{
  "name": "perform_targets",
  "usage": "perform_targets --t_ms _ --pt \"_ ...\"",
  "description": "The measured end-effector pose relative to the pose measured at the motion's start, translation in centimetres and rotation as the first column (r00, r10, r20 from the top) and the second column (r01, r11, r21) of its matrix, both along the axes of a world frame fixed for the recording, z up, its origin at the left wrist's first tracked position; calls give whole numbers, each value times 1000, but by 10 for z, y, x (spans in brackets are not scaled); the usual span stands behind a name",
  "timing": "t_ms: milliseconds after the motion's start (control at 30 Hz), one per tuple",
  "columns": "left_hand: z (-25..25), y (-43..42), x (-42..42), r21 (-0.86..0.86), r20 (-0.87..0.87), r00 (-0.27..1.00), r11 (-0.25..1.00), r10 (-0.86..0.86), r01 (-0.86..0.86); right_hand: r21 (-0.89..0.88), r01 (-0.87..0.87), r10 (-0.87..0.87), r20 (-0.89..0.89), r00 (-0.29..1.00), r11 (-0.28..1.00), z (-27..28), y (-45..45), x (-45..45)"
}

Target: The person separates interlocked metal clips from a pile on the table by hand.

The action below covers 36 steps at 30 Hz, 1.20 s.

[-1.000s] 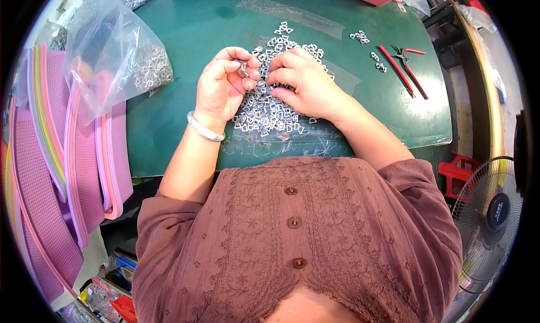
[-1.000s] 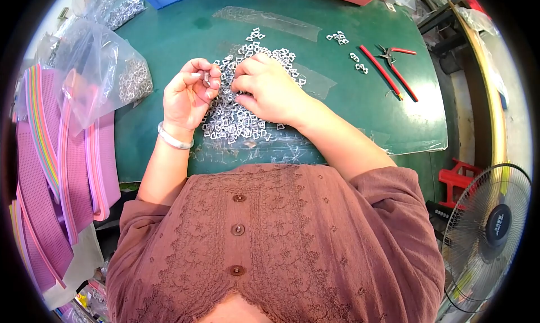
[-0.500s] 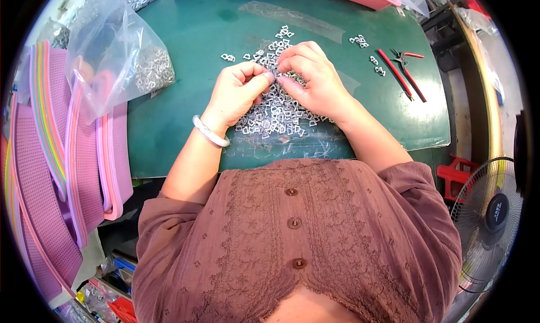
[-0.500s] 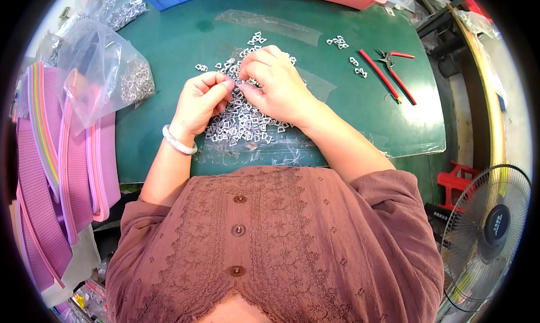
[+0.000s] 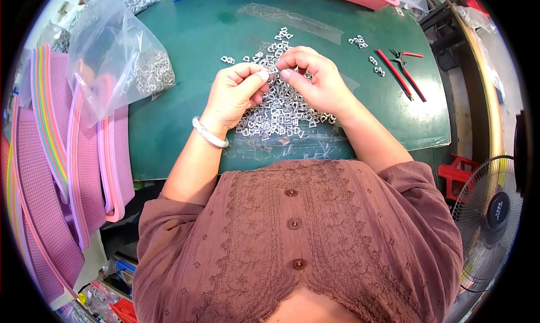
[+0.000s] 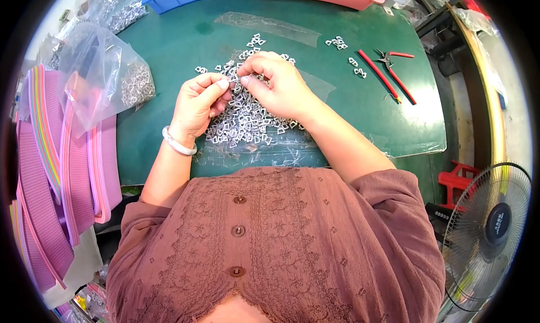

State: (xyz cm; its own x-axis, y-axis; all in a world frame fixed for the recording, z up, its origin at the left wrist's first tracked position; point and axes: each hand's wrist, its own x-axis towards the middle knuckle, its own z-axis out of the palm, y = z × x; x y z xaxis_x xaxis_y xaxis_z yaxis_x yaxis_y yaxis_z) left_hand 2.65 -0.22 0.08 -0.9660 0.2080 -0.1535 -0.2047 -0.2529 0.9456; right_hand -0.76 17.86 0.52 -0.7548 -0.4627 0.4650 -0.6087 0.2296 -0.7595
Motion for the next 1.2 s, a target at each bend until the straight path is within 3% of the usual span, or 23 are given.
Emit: perform_targets --t_ms 367,667,1033,1167,1200 --pt "-2 2 0 -8 -38 999 1000 -11 10 -29 -14 21 238 971 999 5 0 4" --pt "-2 3 1 23 -14 1000 1000 -9 10 -33 -31 34 111 993 999 2 0 3" --pt "-3 3 0 46 -41 999 999 29 -27 -47 -14 20 126 992 999 6 -1 5" --pt "-1 1 -2 139 -26 997 988 77 -73 14 24 -25 81 996 1000 1 1 0" --pt "-3 -2 -3 194 -14 997 978 78 -74 54 0 1 -22 1000 999 -1 1 -2"
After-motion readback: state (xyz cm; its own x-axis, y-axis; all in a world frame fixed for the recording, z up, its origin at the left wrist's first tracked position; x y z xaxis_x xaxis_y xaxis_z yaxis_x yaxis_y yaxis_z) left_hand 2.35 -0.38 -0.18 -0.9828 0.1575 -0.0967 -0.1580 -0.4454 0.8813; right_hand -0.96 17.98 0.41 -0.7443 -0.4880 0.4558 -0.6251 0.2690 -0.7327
